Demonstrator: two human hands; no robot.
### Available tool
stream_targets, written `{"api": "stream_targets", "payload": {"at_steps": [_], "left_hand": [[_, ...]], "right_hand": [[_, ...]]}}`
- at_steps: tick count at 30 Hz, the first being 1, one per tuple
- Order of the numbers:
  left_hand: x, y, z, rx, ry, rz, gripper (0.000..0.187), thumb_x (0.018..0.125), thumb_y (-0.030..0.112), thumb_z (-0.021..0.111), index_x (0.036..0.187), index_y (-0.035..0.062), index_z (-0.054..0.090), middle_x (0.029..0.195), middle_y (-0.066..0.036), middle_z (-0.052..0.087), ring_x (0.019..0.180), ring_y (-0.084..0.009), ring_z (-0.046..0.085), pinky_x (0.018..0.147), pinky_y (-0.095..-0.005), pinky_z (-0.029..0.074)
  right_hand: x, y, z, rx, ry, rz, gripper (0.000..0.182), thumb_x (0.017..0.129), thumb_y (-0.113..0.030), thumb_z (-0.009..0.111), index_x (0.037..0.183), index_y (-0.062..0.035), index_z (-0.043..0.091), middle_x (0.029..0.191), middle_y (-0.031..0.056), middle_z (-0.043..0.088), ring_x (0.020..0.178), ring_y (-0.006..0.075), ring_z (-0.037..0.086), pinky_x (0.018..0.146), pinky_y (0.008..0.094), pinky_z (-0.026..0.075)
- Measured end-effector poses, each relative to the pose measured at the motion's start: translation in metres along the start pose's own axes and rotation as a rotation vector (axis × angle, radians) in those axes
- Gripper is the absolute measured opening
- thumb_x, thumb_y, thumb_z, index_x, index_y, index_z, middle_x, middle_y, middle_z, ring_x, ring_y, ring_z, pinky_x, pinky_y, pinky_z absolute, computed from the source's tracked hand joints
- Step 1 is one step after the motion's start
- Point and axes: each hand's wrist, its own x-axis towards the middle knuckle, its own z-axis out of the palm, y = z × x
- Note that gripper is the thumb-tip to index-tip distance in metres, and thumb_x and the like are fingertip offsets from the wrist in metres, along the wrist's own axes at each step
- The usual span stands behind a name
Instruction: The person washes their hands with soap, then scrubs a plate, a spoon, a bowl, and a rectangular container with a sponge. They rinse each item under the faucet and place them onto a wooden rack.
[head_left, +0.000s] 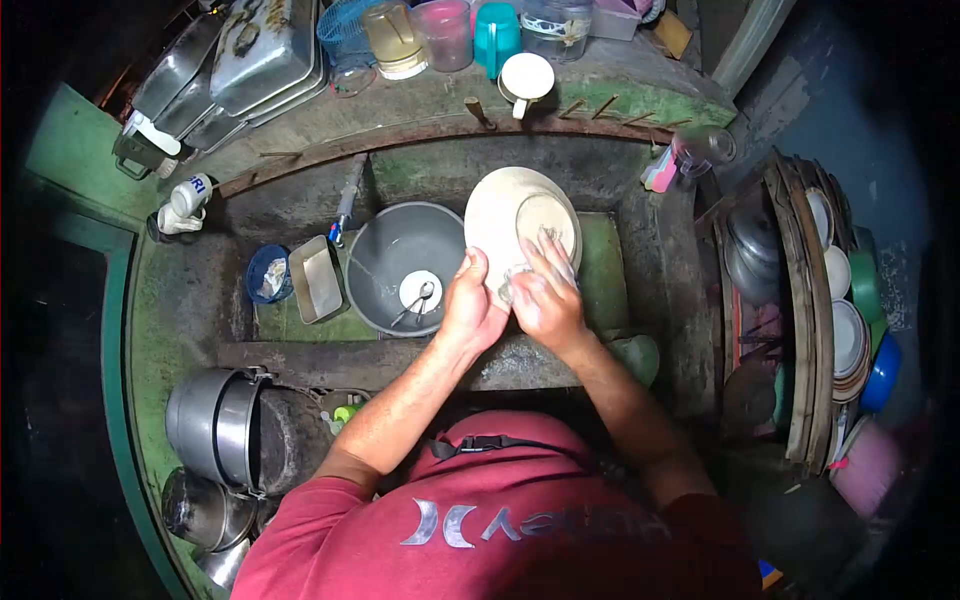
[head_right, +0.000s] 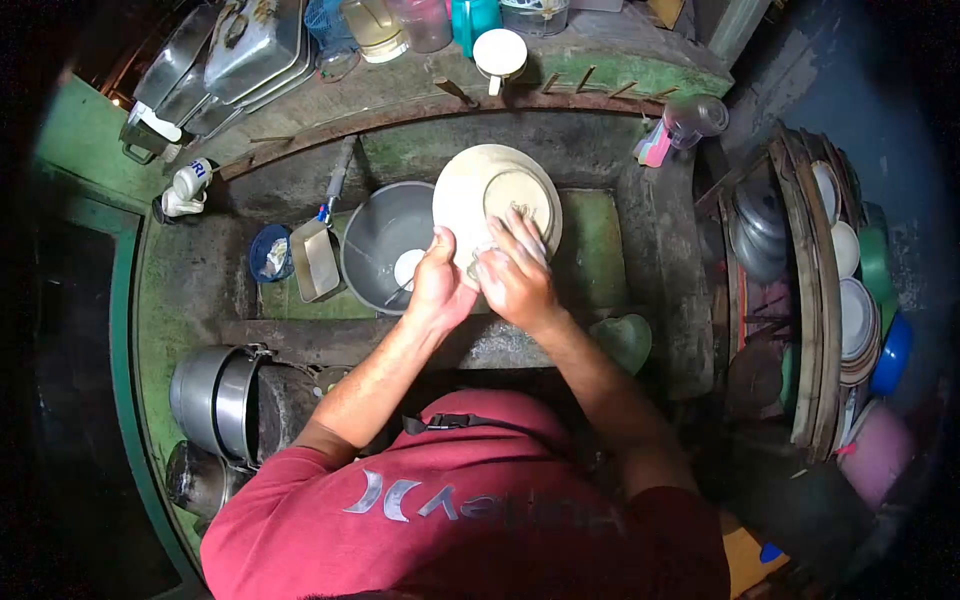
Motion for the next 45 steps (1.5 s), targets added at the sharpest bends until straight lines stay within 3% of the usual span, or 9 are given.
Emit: {"api": "stream_targets", "payload": {"at_steps": [11,18,23,26,32,35,37,40,45], "left_hand": [[0.005,0.001,0.01,0.043,-0.03,0.048,0.042,0.103,0.033,0.035,0.135,0.0064,0.038,0.133,-0.013,0.049,0.122,-0.027,0.05,0.104,-0.0429,0.04],[0.004,0.002,0.0,0.102,-0.049,-0.012,0.041,0.1,0.034,0.044,0.133,0.0092,0.042,0.126,-0.009,0.055,0.117,-0.0243,0.054,0.098,-0.0445,0.044],[-0.009,0.002,-0.007,0.111,-0.022,-0.068,0.051,0.097,0.035,0.048,0.138,0.0063,0.039,0.136,-0.01,0.049,0.126,-0.0293,0.047,0.106,-0.0521,0.036],[-0.006,0.012,-0.025,0.028,-0.013,-0.073,0.05,0.096,0.035,0.052,0.136,0.0067,0.042,0.135,-0.01,0.051,0.125,-0.0294,0.048,0.105,-0.0518,0.037],[-0.007,0.004,-0.014,0.091,0.036,-0.044,0.043,0.097,0.034,0.05,0.132,0.0079,0.045,0.13,-0.009,0.053,0.123,-0.0273,0.049,0.105,-0.0525,0.036],[-0.012,-0.007,-0.015,0.154,0.01,-0.032,0.04,0.098,0.031,0.05,0.13,0.0078,0.048,0.131,-0.009,0.053,0.121,-0.0268,0.05,0.104,-0.0518,0.037],[-0.016,-0.006,0.004,0.151,-0.002,-0.028,0.036,0.098,0.027,0.051,0.127,0.0053,0.052,0.126,-0.009,0.057,0.115,-0.0252,0.054,0.101,-0.0469,0.041],[-0.01,-0.008,-0.003,0.168,0.008,0.008,0.034,0.098,0.024,0.051,0.124,0.0026,0.053,0.12,-0.009,0.06,0.112,-0.023,0.056,0.098,-0.0431,0.044],[-0.013,-0.011,-0.007,0.296,-0.084,0.027,0.021,0.097,0.017,0.053,0.11,0.0018,0.059,0.103,-0.006,0.065,0.094,-0.0152,0.062,0.087,-0.0352,0.05]], "right_hand": [[0.001,-0.001,-0.003,-0.016,0.043,0.038,0.013,0.073,-0.006,0.067,0.085,-0.0052,0.062,0.127,0.0203,0.056,0.123,0.0409,0.049,0.103,0.0548,0.036],[0.072,0.013,0.001,-0.01,-0.163,0.047,0.009,0.075,-0.015,0.068,0.075,-0.0077,0.063,0.095,0.0082,0.068,0.103,0.0293,0.063,0.096,0.0489,0.043],[0.088,0.064,-0.013,0.171,-0.186,0.648,0.018,0.079,-0.019,0.072,0.083,-0.0026,0.067,0.081,0.0122,0.069,0.082,0.0201,0.068,0.073,0.0322,0.051],[0.047,0.107,-0.02,0.185,0.022,0.886,0.019,0.082,-0.019,0.069,0.086,-0.0007,0.066,0.084,0.0158,0.069,0.082,0.0298,0.068,0.075,0.0353,0.051],[0.012,0.017,-0.001,0.055,0.113,0.151,0.006,0.077,-0.004,0.065,0.08,-0.0053,0.059,0.119,0.0211,0.061,0.119,0.0401,0.053,0.103,0.0464,0.04],[0.022,0.024,0.0,0.019,0.081,0.08,0.006,0.078,-0.004,0.064,0.08,-0.0046,0.059,0.117,0.0208,0.061,0.117,0.0403,0.054,0.102,0.0461,0.041],[0.023,0.042,0.002,0.089,0.304,0.523,0.009,0.075,-0.001,0.064,0.083,-0.0019,0.059,0.115,0.0205,0.063,0.119,0.041,0.053,0.102,0.0466,0.042],[0.0,0.015,-0.008,0.079,0.122,0.057,0.015,0.074,0.0,0.066,0.089,-0.0027,0.061,0.113,0.0195,0.063,0.121,0.0402,0.052,0.101,0.0508,0.041],[0.042,0.015,-0.018,0.189,-0.032,-0.034,0.009,0.072,-0.003,0.067,0.079,-0.0042,0.062,0.086,0.012,0.062,0.091,0.0315,0.063,0.089,0.0483,0.046]]}}
